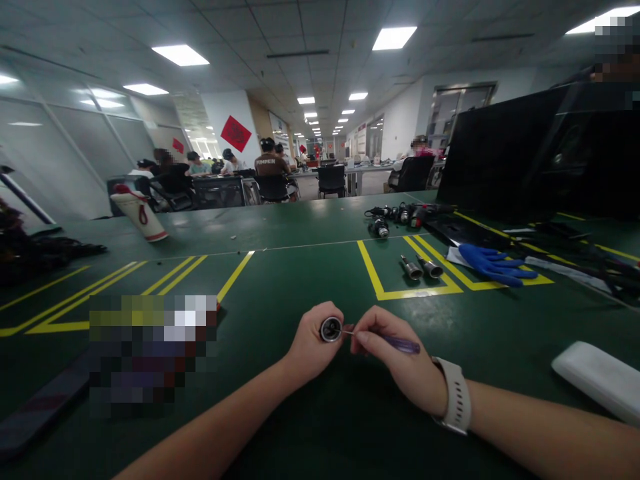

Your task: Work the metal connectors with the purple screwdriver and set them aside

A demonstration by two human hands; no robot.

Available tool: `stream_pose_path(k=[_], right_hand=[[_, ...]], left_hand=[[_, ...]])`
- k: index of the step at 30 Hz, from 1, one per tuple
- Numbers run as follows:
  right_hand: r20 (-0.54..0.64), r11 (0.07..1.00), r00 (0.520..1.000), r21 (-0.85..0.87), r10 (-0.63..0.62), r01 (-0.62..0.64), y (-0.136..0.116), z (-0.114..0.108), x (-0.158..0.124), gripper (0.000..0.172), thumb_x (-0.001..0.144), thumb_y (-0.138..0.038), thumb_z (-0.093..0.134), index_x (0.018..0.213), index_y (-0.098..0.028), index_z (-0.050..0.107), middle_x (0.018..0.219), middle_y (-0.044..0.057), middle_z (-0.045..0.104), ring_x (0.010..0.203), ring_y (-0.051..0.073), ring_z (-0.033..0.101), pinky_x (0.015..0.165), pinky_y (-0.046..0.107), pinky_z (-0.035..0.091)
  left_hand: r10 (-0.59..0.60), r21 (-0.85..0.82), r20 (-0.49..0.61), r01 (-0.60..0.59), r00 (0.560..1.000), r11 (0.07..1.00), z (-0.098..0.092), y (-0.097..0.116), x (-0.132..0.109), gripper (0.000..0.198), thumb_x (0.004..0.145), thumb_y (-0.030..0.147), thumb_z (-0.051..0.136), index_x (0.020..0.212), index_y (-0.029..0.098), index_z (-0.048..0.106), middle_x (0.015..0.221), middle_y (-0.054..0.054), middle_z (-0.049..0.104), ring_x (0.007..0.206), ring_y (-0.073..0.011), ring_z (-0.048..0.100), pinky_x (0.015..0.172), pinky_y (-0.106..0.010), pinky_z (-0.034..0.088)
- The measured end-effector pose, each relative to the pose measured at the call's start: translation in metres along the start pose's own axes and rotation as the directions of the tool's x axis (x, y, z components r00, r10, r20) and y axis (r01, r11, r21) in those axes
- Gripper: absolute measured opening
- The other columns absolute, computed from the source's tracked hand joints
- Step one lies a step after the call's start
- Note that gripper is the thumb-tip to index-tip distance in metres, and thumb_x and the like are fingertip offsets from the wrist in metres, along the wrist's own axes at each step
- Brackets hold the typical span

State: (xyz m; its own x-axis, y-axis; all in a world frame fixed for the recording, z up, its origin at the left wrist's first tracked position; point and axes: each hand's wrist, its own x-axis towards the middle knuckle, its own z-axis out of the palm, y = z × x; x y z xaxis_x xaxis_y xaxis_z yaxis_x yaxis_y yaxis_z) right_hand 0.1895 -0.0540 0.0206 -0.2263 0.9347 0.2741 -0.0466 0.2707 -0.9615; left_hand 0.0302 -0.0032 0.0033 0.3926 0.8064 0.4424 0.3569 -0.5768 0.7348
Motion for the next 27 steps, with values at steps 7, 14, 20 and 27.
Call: stream_pose_path(k=[7, 14, 20, 27], right_hand=[[-0.004, 0.941, 0.995, 0.326, 0.1, -0.093, 0.017, 0.001, 0.002, 0.008, 0.079, -0.017, 0.053, 0.072, -0.017, 0.056, 0.067, 0.001, 0.062, 0.063, 0.013, 0.055, 0.059, 0.027, 0.042], [-0.042, 0.987, 0.998, 0.156, 0.055, -0.047, 0.006, 0.001, -0.001, 0.009, 0.079, -0.017, 0.054, 0.071, -0.017, 0.056, 0.066, 0.0, 0.06, 0.062, 0.012, 0.053, 0.059, 0.026, 0.041], [-0.043, 0.972, 0.995, 0.222, 0.086, -0.074, 0.01, 0.002, -0.001, 0.01, 0.079, -0.017, 0.052, 0.07, -0.017, 0.055, 0.064, -0.001, 0.06, 0.06, 0.013, 0.054, 0.058, 0.026, 0.04], [-0.047, 0.944, 0.993, 0.319, 0.104, -0.084, 0.014, 0.003, 0.0, 0.009, 0.079, -0.017, 0.052, 0.07, -0.017, 0.055, 0.065, 0.0, 0.061, 0.061, 0.013, 0.054, 0.059, 0.026, 0.041]], left_hand=[[-0.009, -0.014, 0.042, 0.01, 0.999, 1.0, 0.0, 0.002, -0.001, 0.014, 0.069, 0.015, 0.055, 0.058, 0.018, 0.046, 0.059, 0.004, 0.044, 0.055, -0.0106, 0.042, 0.053, -0.023, 0.034], [-0.028, 0.012, -0.005, 0.028, 1.0, 1.0, 0.001, 0.004, 0.0, 0.016, 0.066, 0.015, 0.058, 0.056, 0.018, 0.045, 0.057, 0.004, 0.043, 0.055, -0.0112, 0.041, 0.051, -0.023, 0.032], [-0.026, 0.008, -0.016, 0.026, 1.0, 1.0, 0.001, 0.005, 0.001, 0.015, 0.065, 0.014, 0.057, 0.056, 0.018, 0.046, 0.057, 0.004, 0.043, 0.055, -0.0113, 0.041, 0.051, -0.023, 0.032], [-0.035, -0.016, -0.001, 0.035, 0.999, 0.999, 0.001, 0.007, 0.001, 0.013, 0.065, 0.013, 0.056, 0.057, 0.018, 0.046, 0.057, 0.004, 0.044, 0.055, -0.0109, 0.042, 0.051, -0.022, 0.034]])
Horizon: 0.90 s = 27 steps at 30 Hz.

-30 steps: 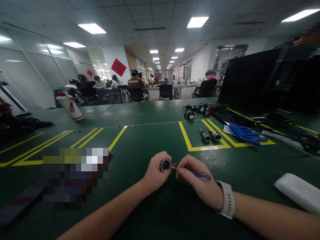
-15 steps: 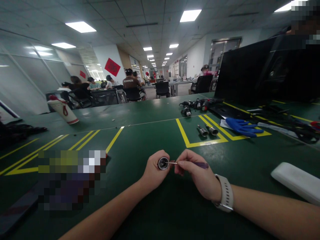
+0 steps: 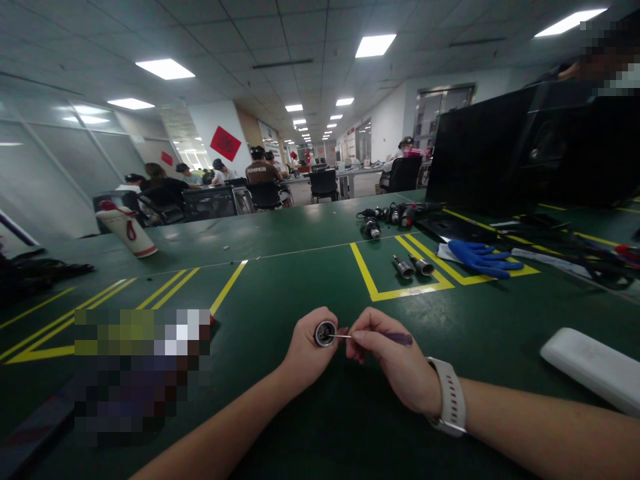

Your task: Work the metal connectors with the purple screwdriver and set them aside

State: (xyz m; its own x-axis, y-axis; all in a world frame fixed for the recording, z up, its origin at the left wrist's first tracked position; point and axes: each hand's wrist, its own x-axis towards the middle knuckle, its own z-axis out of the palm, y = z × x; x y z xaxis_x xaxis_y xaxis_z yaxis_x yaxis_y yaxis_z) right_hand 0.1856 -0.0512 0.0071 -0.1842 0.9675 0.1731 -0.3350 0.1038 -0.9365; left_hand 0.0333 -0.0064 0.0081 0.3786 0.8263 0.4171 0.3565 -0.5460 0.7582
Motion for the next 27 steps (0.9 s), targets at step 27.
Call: stream_pose_path(k=[27], right_hand=[[0.008, 0.981, 0.998, -0.182, -0.063, 0.063, -0.0101, 0.0058, -0.0068, 0.01, 0.082, -0.023, 0.051, 0.073, -0.018, 0.054, 0.072, 0.001, 0.058, 0.067, 0.015, 0.053, 0.064, 0.03, 0.043]], left_hand=[[-0.023, -0.044, 0.029, 0.024, 0.999, 0.999, 0.0004, -0.0037, -0.0003, 0.014, 0.066, 0.015, 0.057, 0.059, 0.018, 0.046, 0.057, 0.005, 0.043, 0.051, -0.0098, 0.04, 0.049, -0.021, 0.034]])
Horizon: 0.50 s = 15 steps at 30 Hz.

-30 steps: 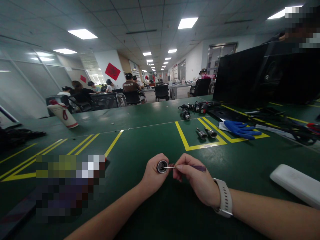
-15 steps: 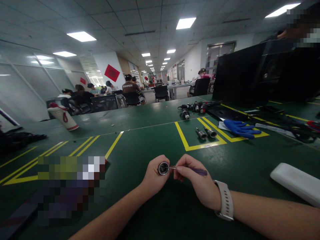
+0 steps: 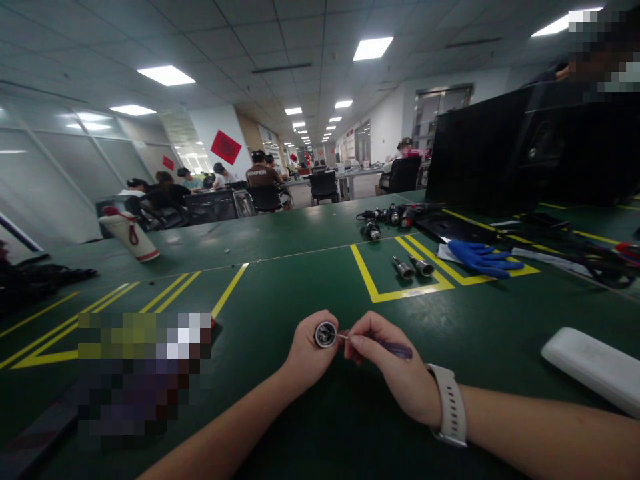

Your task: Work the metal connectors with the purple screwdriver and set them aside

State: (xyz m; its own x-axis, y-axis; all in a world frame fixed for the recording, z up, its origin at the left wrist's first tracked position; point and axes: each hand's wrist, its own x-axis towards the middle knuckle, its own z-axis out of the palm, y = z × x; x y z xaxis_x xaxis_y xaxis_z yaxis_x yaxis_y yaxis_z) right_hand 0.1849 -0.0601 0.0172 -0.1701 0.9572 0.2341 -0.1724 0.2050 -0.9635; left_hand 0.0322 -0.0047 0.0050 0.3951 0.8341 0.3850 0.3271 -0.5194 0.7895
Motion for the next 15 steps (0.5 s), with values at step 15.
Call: stream_pose_path(k=[15], right_hand=[[-0.014, 0.998, 1.0, -0.063, 0.0, 0.0, 0.0013, 0.0003, -0.0005, 0.011, 0.084, -0.022, 0.049, 0.075, -0.017, 0.053, 0.073, 0.001, 0.057, 0.067, 0.014, 0.051, 0.062, 0.029, 0.042]], left_hand=[[0.015, 0.049, -0.002, -0.015, 1.0, 0.999, 0.0016, -0.0024, 0.0003, 0.014, 0.067, 0.013, 0.055, 0.058, 0.018, 0.045, 0.057, 0.005, 0.043, 0.052, -0.0098, 0.04, 0.05, -0.021, 0.032]])
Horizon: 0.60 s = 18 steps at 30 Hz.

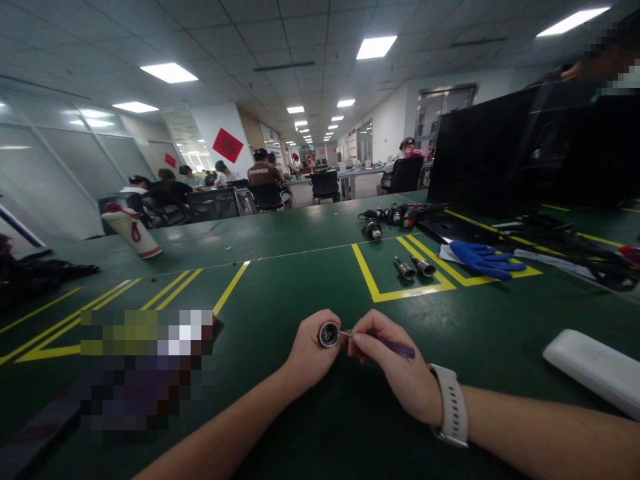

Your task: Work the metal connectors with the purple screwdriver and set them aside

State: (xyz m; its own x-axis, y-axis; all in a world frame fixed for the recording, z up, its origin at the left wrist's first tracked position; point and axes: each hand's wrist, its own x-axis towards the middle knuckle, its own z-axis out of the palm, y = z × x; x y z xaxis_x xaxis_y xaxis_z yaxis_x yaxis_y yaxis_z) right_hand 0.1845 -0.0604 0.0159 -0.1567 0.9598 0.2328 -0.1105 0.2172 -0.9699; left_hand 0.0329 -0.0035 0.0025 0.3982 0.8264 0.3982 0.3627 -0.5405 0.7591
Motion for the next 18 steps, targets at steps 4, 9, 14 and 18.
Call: stream_pose_path(k=[4, 9, 14, 18], right_hand=[[0.007, 1.0, 1.0, 0.015, 0.009, -0.009, 0.0013, -0.0002, -0.0006, 0.011, 0.084, -0.022, 0.049, 0.075, -0.017, 0.053, 0.073, 0.001, 0.056, 0.067, 0.014, 0.051, 0.063, 0.03, 0.043], [-0.018, 1.0, 1.0, -0.028, 0.002, -0.002, -0.0009, 0.0, 0.0011, 0.012, 0.084, -0.021, 0.048, 0.074, -0.017, 0.053, 0.071, 0.0, 0.056, 0.066, 0.014, 0.05, 0.061, 0.029, 0.042], [-0.026, 1.0, 1.0, -0.025, -0.01, 0.009, -0.0019, 0.0007, 0.0013, 0.012, 0.083, -0.021, 0.048, 0.073, -0.017, 0.052, 0.071, 0.001, 0.056, 0.066, 0.014, 0.051, 0.062, 0.029, 0.042], [-0.015, 1.0, 1.0, 0.009, 0.005, -0.004, -0.0004, 0.0007, 0.0005, 0.011, 0.083, -0.022, 0.049, 0.074, -0.017, 0.052, 0.072, 0.001, 0.056, 0.066, 0.015, 0.052, 0.062, 0.03, 0.043]], left_hand=[[0.002, 0.001, 0.011, -0.002, 1.0, 1.0, -0.0002, -0.0012, -0.0003, 0.013, 0.067, 0.014, 0.056, 0.06, 0.018, 0.046, 0.057, 0.005, 0.043, 0.052, -0.0097, 0.04, 0.049, -0.021, 0.033], [-0.004, 0.026, -0.007, 0.004, 1.0, 1.0, 0.0002, -0.0015, -0.0007, 0.013, 0.067, 0.013, 0.056, 0.06, 0.018, 0.046, 0.058, 0.005, 0.044, 0.054, -0.0104, 0.042, 0.051, -0.022, 0.033], [-0.001, 0.043, -0.014, 0.001, 1.0, 0.999, 0.0007, -0.0026, -0.0006, 0.013, 0.066, 0.011, 0.056, 0.059, 0.017, 0.048, 0.059, 0.004, 0.045, 0.056, -0.0108, 0.042, 0.052, -0.022, 0.033], [-0.005, 0.028, 0.001, 0.005, 1.0, 1.0, 0.0008, -0.0038, -0.0009, 0.013, 0.066, 0.01, 0.056, 0.059, 0.017, 0.048, 0.058, 0.005, 0.045, 0.054, -0.0101, 0.043, 0.051, -0.021, 0.033]])
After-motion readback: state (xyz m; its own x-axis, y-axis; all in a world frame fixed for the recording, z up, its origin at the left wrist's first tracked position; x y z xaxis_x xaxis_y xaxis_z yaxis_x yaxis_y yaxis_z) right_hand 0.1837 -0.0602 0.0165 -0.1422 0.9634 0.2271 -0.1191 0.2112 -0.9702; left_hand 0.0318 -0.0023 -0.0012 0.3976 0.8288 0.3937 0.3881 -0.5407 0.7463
